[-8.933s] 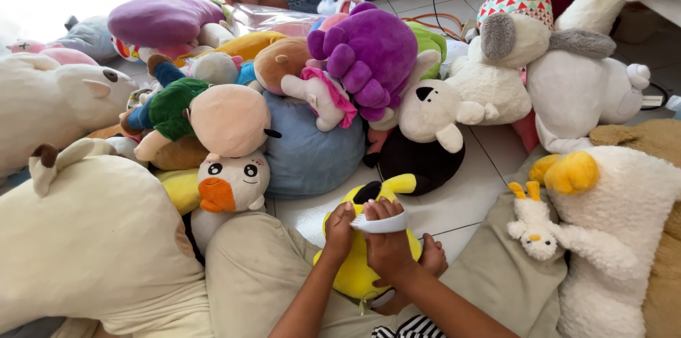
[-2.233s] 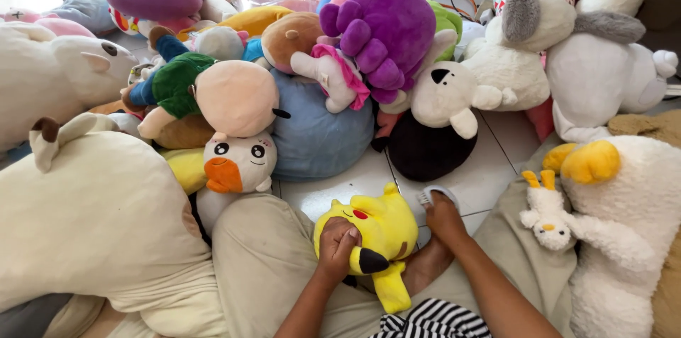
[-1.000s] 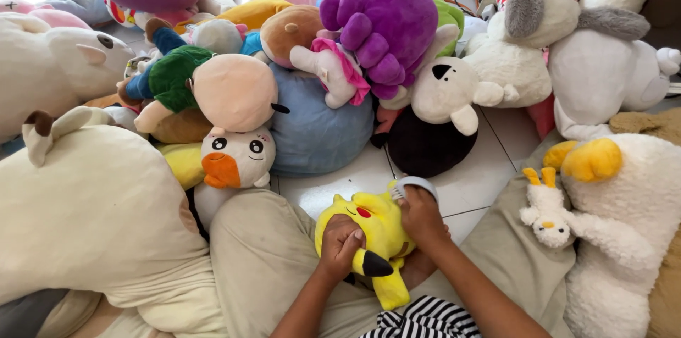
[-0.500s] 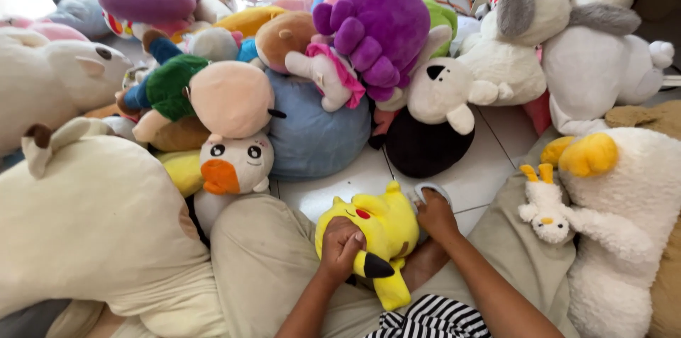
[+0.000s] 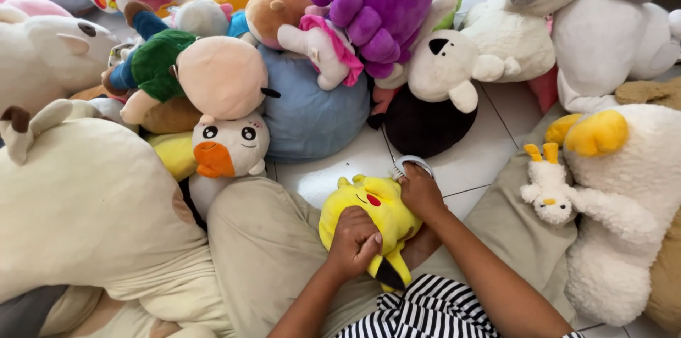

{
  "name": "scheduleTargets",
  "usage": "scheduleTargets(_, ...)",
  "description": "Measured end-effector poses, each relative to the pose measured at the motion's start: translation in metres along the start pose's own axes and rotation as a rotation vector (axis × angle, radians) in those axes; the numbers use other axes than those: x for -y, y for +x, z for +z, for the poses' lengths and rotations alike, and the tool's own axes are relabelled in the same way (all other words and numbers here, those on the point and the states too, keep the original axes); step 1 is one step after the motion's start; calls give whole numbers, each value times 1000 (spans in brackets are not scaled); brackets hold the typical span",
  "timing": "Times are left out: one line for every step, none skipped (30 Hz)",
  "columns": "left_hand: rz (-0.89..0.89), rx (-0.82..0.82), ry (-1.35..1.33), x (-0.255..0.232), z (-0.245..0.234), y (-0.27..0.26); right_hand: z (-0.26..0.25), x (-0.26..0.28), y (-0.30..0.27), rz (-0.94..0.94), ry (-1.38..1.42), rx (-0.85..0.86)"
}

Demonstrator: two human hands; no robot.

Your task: Cleaning a Pikachu plush toy using a lint roller while sitting on the floor surrounded by other plush toys.

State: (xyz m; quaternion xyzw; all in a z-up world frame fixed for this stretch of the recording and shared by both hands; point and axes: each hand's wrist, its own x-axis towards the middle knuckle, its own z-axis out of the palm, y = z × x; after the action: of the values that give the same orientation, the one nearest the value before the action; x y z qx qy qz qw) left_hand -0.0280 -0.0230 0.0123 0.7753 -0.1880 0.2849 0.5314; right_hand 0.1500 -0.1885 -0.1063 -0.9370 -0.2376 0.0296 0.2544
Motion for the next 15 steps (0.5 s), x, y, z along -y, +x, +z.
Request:
scheduleTargets(-45, 16, 1, -1, 2, -1, 0, -3, 0, -5, 13, -4)
scheduleTargets(-103, 30, 5, -4, 4, -7, 4, -5, -6, -10, 30, 5)
scheduleTargets(-109, 28, 6, -7, 3, -8, -6, 7, -11, -11, 31, 12)
scheduleTargets(-271, -86, 8, -10, 0, -8, -14, 19, -17, -30, 2, -17)
scheduleTargets(-432, -200, 11, -13, -1, -9, -24, 32, -22, -50, -28, -47)
scheduleTargets(-436, -198, 15, -20, -8, -3, -30, 38, -24, -49, -23, -44)
scheduleTargets(-578, -226, 246, -27, -14, 3, -36, 45, -26, -73, -45, -69)
scheduleTargets(-712, -252, 481, -34, -20, 10, -43, 53, -26, -98, -66, -97)
scheduleTargets(-711, -250, 486, -25, -23, 4, -41, 51, -28, -97, -60, -98)
scheduleTargets(-922, -172, 330, -14, -27, 1, -39, 50, -28, -100, -71, -113)
scheduleTargets(-1127, -93, 168, -4, -31, -2, -37, 49, -27, -103, -81, -128)
scheduleTargets(-1124, -87, 172, -2, -30, -1, -34, 46, -28, -99, -78, -132)
scheduleTargets(-1127, -140, 19, 0, -29, -1, -30, 44, -29, -139, -80, -201)
scheduleTargets(-1125, -194, -138, 2, -27, -1, -28, 42, -30, -180, -86, -268)
scheduleTargets(-1123, -190, -137, 5, -26, -8, -31, 46, -35, -177, -85, -271)
